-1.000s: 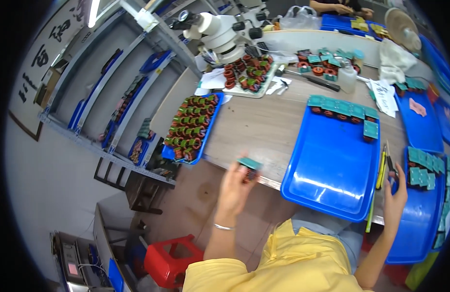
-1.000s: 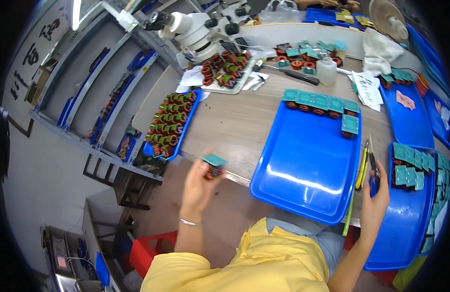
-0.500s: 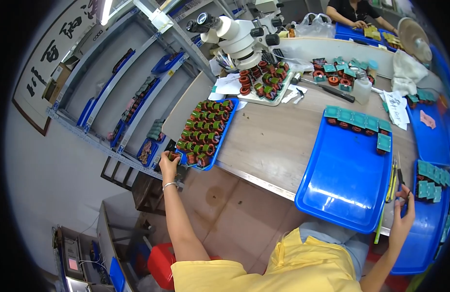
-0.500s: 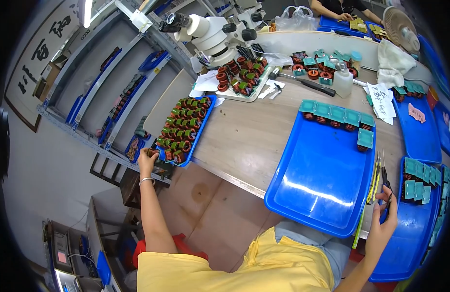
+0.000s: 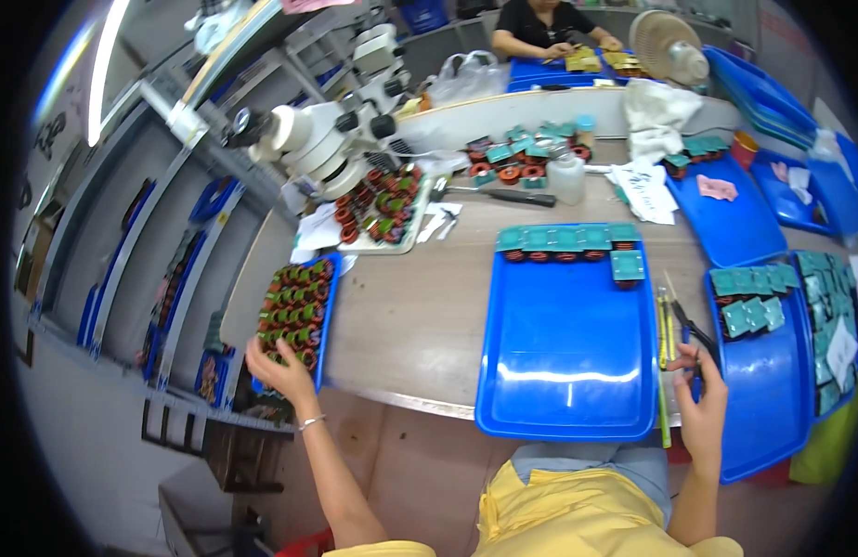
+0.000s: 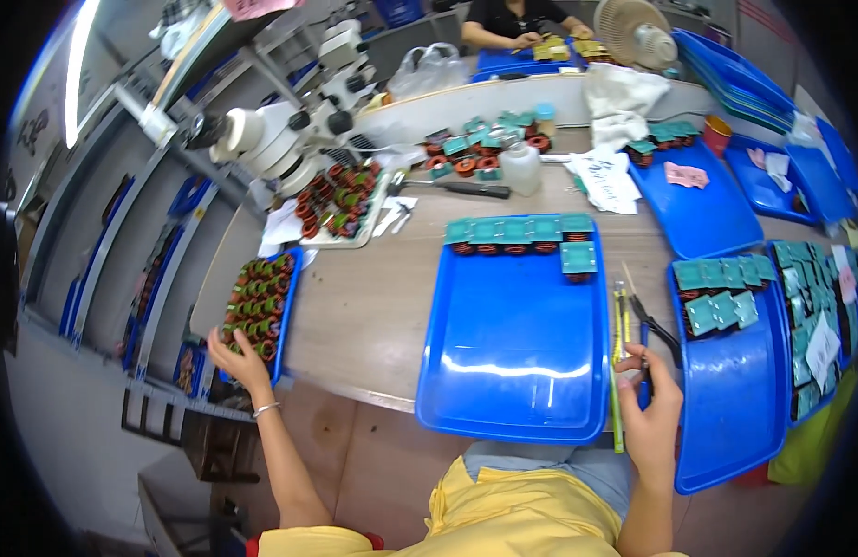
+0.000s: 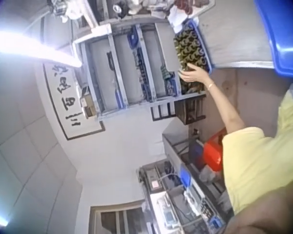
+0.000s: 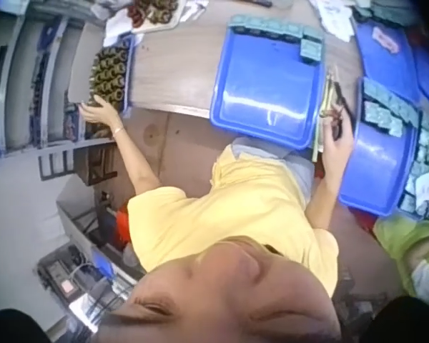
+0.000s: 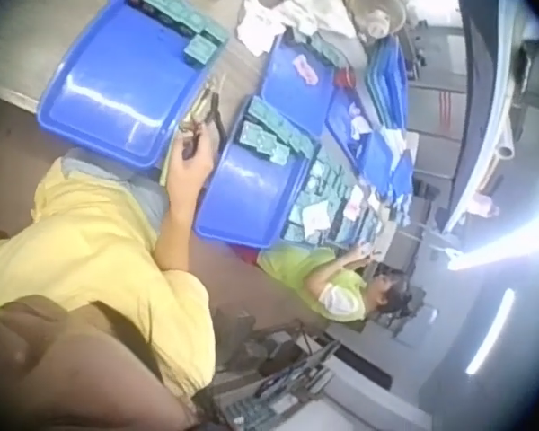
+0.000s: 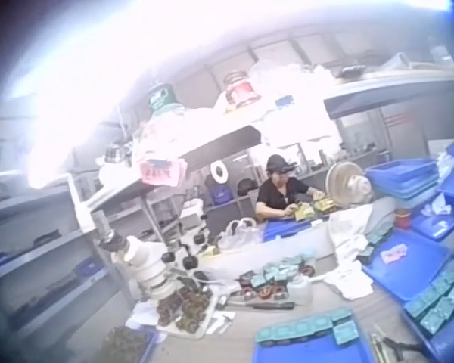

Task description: Assembling and trimming wires on electronic coil components using pliers at an assembly workbench.

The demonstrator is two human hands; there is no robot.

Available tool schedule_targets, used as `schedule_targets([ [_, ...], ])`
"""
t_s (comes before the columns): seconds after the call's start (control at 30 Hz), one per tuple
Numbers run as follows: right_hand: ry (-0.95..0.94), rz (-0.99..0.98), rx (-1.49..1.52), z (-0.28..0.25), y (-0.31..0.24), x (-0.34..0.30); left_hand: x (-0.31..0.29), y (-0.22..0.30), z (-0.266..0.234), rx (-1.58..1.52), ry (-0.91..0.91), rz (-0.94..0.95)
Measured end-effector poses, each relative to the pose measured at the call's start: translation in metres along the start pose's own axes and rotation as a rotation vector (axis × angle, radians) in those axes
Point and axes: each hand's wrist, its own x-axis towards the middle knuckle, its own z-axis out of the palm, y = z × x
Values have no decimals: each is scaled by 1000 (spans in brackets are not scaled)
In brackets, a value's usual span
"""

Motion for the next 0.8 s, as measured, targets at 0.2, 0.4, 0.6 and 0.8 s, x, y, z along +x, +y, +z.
schedule_targets([
  [0.2,-88,-49,150,-17,2,-17,-11,243,24,-758,-616,473],
  [0.4,-143,-113,68,-45,1,-41,-36,307,81,-595,-702,592],
  [0.6,-134,-55,166,-51,16,-46,-38,293,62,-769,-671,276],
  [0.8,-202,17,539,-41,23,-39,-21,302,-66,-1627,-1103,-447],
])
